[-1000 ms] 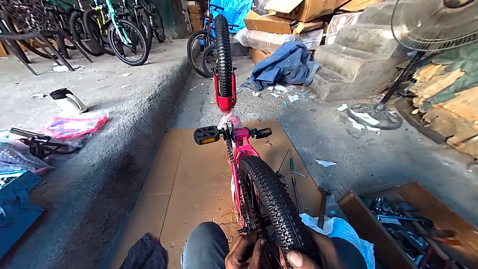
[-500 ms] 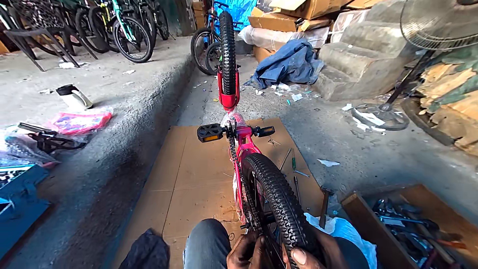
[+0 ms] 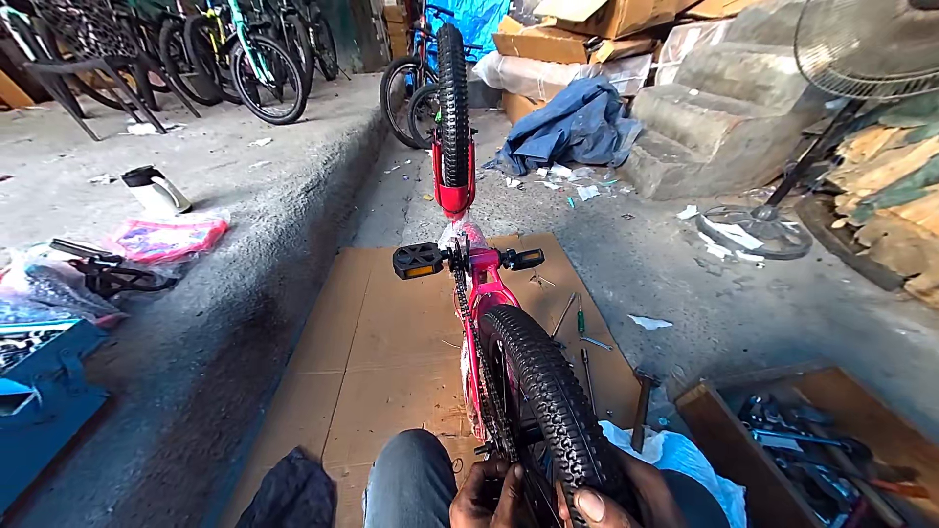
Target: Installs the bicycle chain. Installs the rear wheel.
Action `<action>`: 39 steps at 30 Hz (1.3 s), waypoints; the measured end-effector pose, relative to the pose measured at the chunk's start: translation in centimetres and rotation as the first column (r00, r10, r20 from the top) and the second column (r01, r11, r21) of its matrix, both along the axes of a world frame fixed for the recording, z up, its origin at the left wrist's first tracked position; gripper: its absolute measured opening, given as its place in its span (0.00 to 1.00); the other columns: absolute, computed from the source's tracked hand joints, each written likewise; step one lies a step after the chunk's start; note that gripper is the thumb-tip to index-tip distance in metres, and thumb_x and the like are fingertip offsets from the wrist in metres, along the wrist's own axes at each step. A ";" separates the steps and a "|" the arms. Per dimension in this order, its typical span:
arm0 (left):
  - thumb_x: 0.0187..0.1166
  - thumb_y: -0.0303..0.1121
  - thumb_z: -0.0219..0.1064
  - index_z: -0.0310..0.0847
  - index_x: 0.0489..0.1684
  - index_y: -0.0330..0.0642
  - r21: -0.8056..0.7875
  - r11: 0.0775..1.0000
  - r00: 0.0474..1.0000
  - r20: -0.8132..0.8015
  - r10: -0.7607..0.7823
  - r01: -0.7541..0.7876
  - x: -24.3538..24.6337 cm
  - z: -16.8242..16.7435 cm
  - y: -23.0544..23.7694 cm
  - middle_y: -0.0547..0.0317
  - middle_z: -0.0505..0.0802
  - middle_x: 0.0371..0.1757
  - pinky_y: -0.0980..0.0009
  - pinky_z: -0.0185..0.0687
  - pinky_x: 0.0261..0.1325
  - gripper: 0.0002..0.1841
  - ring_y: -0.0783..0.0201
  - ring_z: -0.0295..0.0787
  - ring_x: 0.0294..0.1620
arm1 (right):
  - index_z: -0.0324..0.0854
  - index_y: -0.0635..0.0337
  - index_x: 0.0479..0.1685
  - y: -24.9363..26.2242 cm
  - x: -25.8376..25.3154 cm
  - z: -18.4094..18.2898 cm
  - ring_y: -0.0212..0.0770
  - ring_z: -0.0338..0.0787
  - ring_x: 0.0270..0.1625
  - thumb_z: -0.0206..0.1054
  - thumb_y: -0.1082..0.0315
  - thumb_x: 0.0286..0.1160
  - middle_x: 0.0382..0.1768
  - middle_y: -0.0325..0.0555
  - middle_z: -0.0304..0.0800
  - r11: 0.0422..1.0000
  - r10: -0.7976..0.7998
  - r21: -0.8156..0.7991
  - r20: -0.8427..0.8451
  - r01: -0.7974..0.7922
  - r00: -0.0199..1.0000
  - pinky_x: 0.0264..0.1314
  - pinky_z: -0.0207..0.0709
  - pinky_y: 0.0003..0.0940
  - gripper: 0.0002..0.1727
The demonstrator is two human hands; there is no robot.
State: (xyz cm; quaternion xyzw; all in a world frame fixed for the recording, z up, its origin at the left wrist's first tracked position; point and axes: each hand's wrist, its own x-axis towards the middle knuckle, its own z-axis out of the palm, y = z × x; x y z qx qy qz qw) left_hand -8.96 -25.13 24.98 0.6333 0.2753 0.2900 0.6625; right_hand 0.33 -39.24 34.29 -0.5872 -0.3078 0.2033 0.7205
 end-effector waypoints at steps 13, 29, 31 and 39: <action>0.79 0.23 0.61 0.76 0.57 0.27 -0.048 0.998 0.991 -0.134 0.027 -0.033 -0.4 -3.9 1.7 0.46 0.90 0.50 0.59 0.93 0.49 0.13 0.58 0.93 0.44 | 0.79 0.67 0.58 -1.2 0.9 2.2 0.51 0.94 0.34 0.73 0.52 0.77 0.36 0.54 0.93 0.996 0.028 0.080 -0.006 -0.028 1.000 0.39 0.92 0.50 0.26; 0.82 0.41 0.65 0.91 0.48 0.41 -0.048 0.998 0.926 -0.375 -0.053 0.037 4.6 -8.8 3.6 0.57 0.96 0.40 0.55 0.88 0.56 0.13 0.62 0.93 0.43 | 0.77 0.70 0.57 -0.9 0.4 1.1 0.53 0.93 0.31 0.71 0.51 0.78 0.33 0.56 0.91 0.997 0.008 0.081 -0.073 -0.002 0.997 0.37 0.92 0.51 0.27; 0.83 0.39 0.66 0.91 0.43 0.41 -0.064 0.998 0.945 -0.328 -0.002 -0.020 4.1 -8.9 4.0 0.58 0.95 0.35 0.57 0.89 0.49 0.12 0.63 0.93 0.38 | 0.78 0.69 0.57 -0.8 0.4 1.0 0.52 0.93 0.31 0.70 0.51 0.79 0.33 0.55 0.91 0.996 0.011 0.093 -0.075 -0.004 0.997 0.37 0.92 0.51 0.26; 0.77 0.23 0.65 0.67 0.69 0.27 -0.250 0.938 0.970 -0.099 0.221 -0.239 3.5 -6.1 5.6 0.40 0.89 0.57 0.61 0.86 0.59 0.22 0.57 0.90 0.55 | 0.79 0.71 0.55 0.7 -1.0 -0.7 0.52 0.94 0.32 0.73 0.51 0.76 0.34 0.56 0.92 0.998 -0.064 -0.016 -0.094 0.062 0.993 0.37 0.93 0.49 0.28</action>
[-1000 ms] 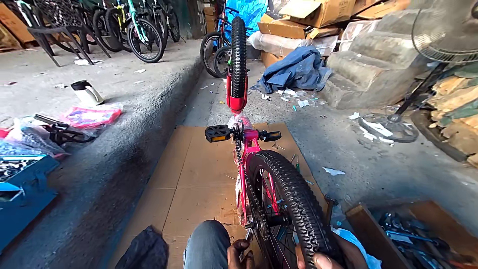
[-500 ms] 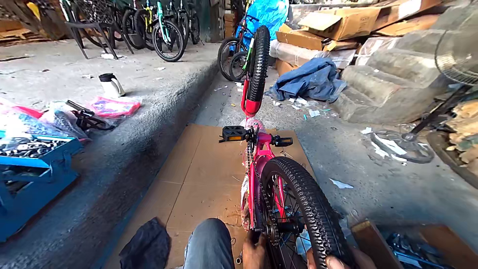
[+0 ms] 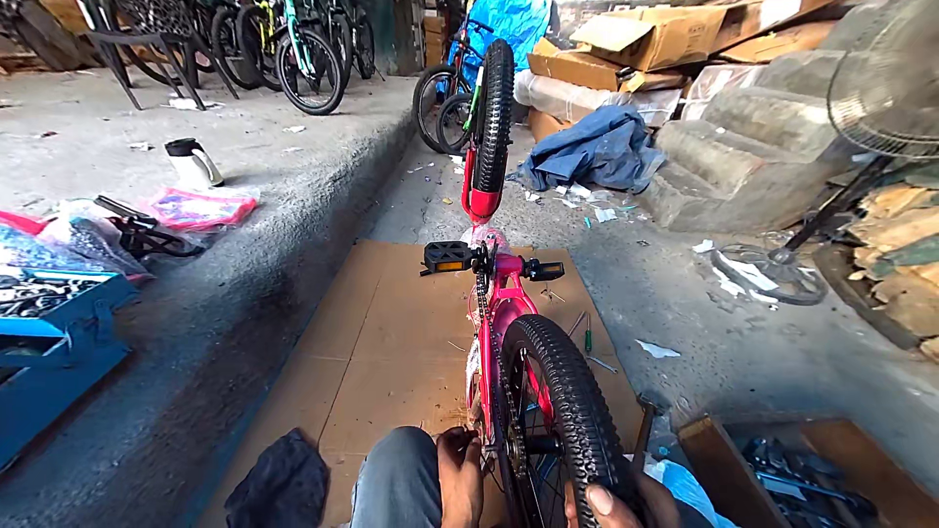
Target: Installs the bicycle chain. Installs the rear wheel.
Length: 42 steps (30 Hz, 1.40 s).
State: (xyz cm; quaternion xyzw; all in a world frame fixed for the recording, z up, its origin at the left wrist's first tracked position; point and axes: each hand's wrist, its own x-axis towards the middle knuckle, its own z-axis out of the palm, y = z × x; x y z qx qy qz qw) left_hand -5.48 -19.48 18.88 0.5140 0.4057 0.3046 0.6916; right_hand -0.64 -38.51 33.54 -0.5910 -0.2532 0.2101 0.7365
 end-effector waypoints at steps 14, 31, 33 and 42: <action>0.73 0.36 0.73 0.89 0.61 0.50 0.677 0.409 0.785 -0.458 -0.417 0.612 -1.8 1.3 3.8 0.54 0.88 0.65 0.69 0.87 0.62 0.18 0.65 0.87 0.62 | 0.78 0.71 0.56 1.5 0.3 -2.6 0.54 0.94 0.30 0.74 0.50 0.73 0.33 0.57 0.92 0.999 -0.013 -0.032 -0.076 0.011 0.997 0.35 0.94 0.50 0.30; 0.74 0.36 0.77 0.93 0.50 0.46 0.617 0.431 0.734 -0.399 -0.550 0.658 -1.3 1.3 5.1 0.58 0.91 0.52 0.75 0.91 0.53 0.11 0.72 0.91 0.46 | 0.79 0.71 0.58 0.6 0.8 -2.7 0.55 0.94 0.30 0.75 0.49 0.72 0.33 0.59 0.92 1.000 -0.002 -0.029 -0.085 -0.001 0.996 0.36 0.94 0.52 0.31; 0.74 0.37 0.76 0.92 0.49 0.45 0.608 0.380 0.692 -0.434 -0.577 0.697 -1.1 1.7 5.6 0.57 0.91 0.51 0.74 0.91 0.53 0.11 0.71 0.91 0.46 | 0.79 0.70 0.57 0.6 0.8 -2.7 0.56 0.94 0.31 0.76 0.49 0.72 0.34 0.58 0.92 0.999 -0.001 -0.040 -0.086 -0.002 0.996 0.36 0.94 0.52 0.31; 0.73 0.36 0.74 0.89 0.48 0.42 0.562 0.285 0.576 -0.451 -0.682 0.777 -0.4 2.9 7.0 0.55 0.89 0.49 0.73 0.91 0.49 0.11 0.70 0.90 0.43 | 0.80 0.68 0.58 0.7 0.9 -2.5 0.55 0.95 0.32 0.76 0.49 0.72 0.35 0.58 0.93 0.999 0.020 -0.028 -0.079 -0.022 0.997 0.37 0.95 0.51 0.30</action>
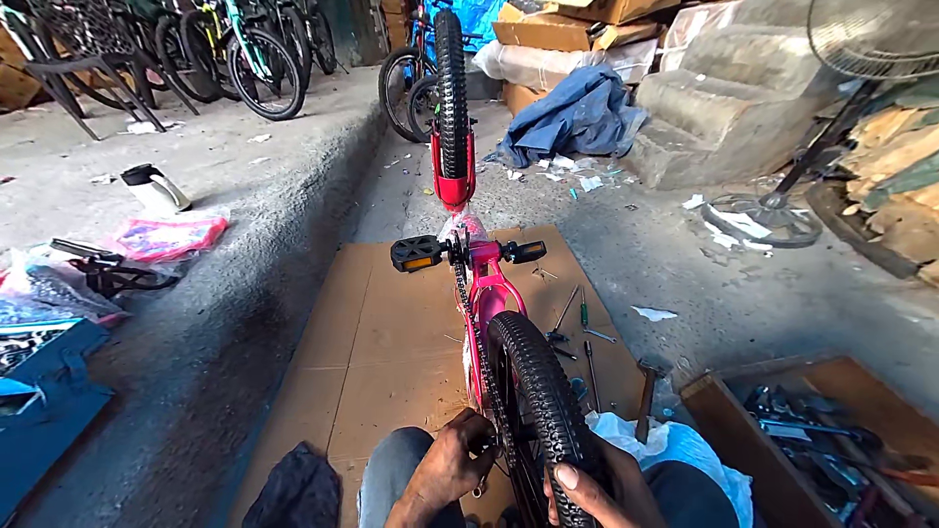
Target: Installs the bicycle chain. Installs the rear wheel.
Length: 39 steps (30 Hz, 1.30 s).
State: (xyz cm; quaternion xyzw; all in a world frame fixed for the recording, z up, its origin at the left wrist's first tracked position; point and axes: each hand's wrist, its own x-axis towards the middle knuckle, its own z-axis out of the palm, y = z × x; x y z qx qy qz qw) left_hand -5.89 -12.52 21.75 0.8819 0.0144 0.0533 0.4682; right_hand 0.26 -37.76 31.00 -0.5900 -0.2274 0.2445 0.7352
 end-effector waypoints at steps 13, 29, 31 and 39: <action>0.74 0.39 0.74 0.91 0.53 0.45 0.020 0.999 0.998 0.050 0.039 -0.040 -0.3 -0.9 -0.7 0.58 0.90 0.46 0.74 0.89 0.43 0.14 0.72 0.88 0.38 | 0.80 0.69 0.59 -0.6 0.3 0.9 0.53 0.95 0.32 0.76 0.49 0.73 0.36 0.57 0.93 0.999 0.002 0.040 -0.041 -0.001 0.999 0.37 0.94 0.50 0.30; 0.70 0.38 0.74 0.89 0.46 0.43 0.078 0.984 0.985 0.076 0.155 -0.161 -1.0 -1.3 -1.7 0.60 0.91 0.43 0.74 0.90 0.39 0.12 0.73 0.89 0.35 | 0.81 0.67 0.59 0.4 0.2 1.3 0.52 0.96 0.33 0.77 0.50 0.72 0.37 0.54 0.94 1.000 0.019 -0.016 -0.054 -0.020 0.998 0.39 0.95 0.48 0.29; 0.69 0.37 0.74 0.89 0.46 0.42 0.057 0.980 0.979 0.087 0.186 -0.192 -1.3 -1.3 -1.9 0.61 0.92 0.43 0.73 0.92 0.41 0.12 0.73 0.90 0.35 | 0.81 0.66 0.60 0.8 0.1 1.4 0.50 0.96 0.34 0.77 0.50 0.71 0.38 0.53 0.94 0.999 0.020 -0.044 -0.046 -0.022 0.999 0.40 0.95 0.48 0.29; 0.70 0.36 0.74 0.88 0.45 0.43 0.042 0.969 0.969 0.050 0.242 -0.244 -1.5 -1.6 -2.0 0.66 0.95 0.39 0.72 0.94 0.46 0.11 0.75 0.93 0.38 | 0.82 0.63 0.61 1.9 1.0 1.3 0.49 0.96 0.35 0.77 0.43 0.68 0.39 0.50 0.95 0.994 0.039 -0.104 -0.060 -0.045 0.997 0.40 0.96 0.46 0.33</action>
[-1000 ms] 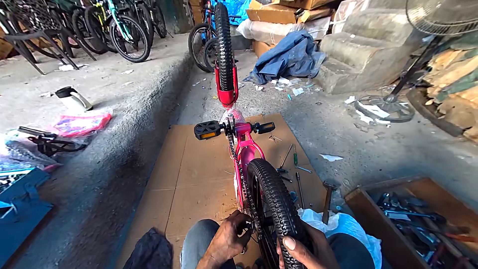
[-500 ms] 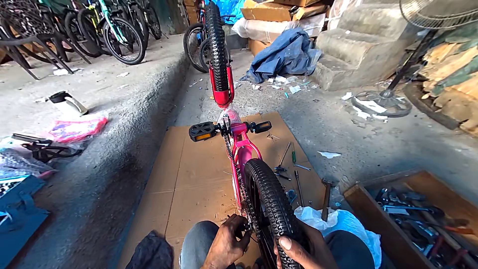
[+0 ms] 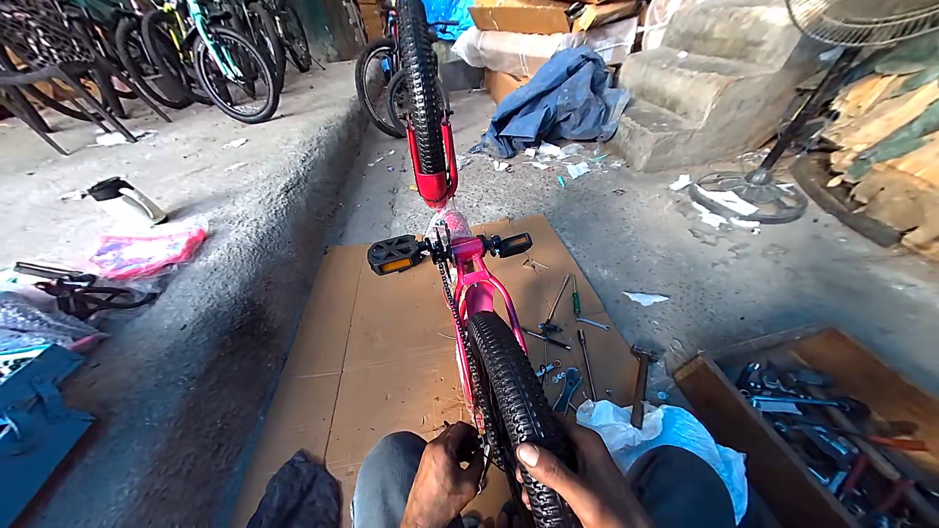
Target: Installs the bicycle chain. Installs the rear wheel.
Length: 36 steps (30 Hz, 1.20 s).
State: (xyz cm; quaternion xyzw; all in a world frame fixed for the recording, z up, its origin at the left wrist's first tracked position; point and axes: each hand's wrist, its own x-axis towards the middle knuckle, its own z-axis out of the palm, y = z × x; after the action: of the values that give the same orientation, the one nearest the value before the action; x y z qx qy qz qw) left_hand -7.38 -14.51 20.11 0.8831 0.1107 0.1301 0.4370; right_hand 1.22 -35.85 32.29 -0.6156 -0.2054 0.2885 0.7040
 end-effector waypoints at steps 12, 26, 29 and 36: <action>0.69 0.38 0.72 0.87 0.40 0.46 0.072 0.997 0.997 -0.073 0.037 -0.032 0.7 0.3 0.2 0.67 0.92 0.33 0.72 0.90 0.42 0.09 0.75 0.90 0.33 | 0.83 0.62 0.61 0.9 0.7 -0.6 0.49 0.97 0.37 0.79 0.41 0.65 0.41 0.50 0.95 1.000 -0.017 -0.004 -0.030 0.017 0.999 0.42 0.96 0.46 0.36; 0.62 0.35 0.73 0.90 0.41 0.46 0.151 0.982 0.982 -0.128 0.136 -0.116 0.9 0.5 -0.4 0.66 0.93 0.33 0.67 0.90 0.40 0.11 0.72 0.90 0.31 | 0.80 0.54 0.69 0.8 0.9 -0.8 0.32 0.93 0.55 0.74 0.36 0.69 0.52 0.38 0.94 0.996 0.039 -0.076 0.034 -0.036 0.999 0.62 0.89 0.35 0.37; 0.61 0.35 0.74 0.90 0.41 0.46 0.153 0.980 0.984 -0.111 0.142 -0.125 0.9 0.5 -0.4 0.66 0.93 0.32 0.68 0.90 0.40 0.11 0.73 0.90 0.31 | 0.77 0.55 0.73 0.7 0.8 -0.7 0.32 0.92 0.58 0.73 0.37 0.70 0.55 0.39 0.93 0.996 0.057 -0.069 0.017 -0.056 0.998 0.65 0.87 0.35 0.38; 0.65 0.34 0.75 0.91 0.43 0.44 0.123 0.989 0.979 -0.173 0.109 -0.088 0.9 1.4 -0.4 0.63 0.93 0.35 0.66 0.90 0.45 0.11 0.71 0.90 0.34 | 0.75 0.57 0.76 0.5 1.2 -1.4 0.35 0.92 0.59 0.70 0.39 0.75 0.58 0.42 0.92 0.993 0.115 0.006 -0.009 -0.115 0.993 0.67 0.87 0.38 0.38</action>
State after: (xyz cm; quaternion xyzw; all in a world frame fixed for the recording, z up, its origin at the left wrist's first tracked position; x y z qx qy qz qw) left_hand -6.45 -14.87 21.46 0.9082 0.1856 0.0776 0.3669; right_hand 2.44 -35.37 30.93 -0.5994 -0.2378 0.3310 0.6889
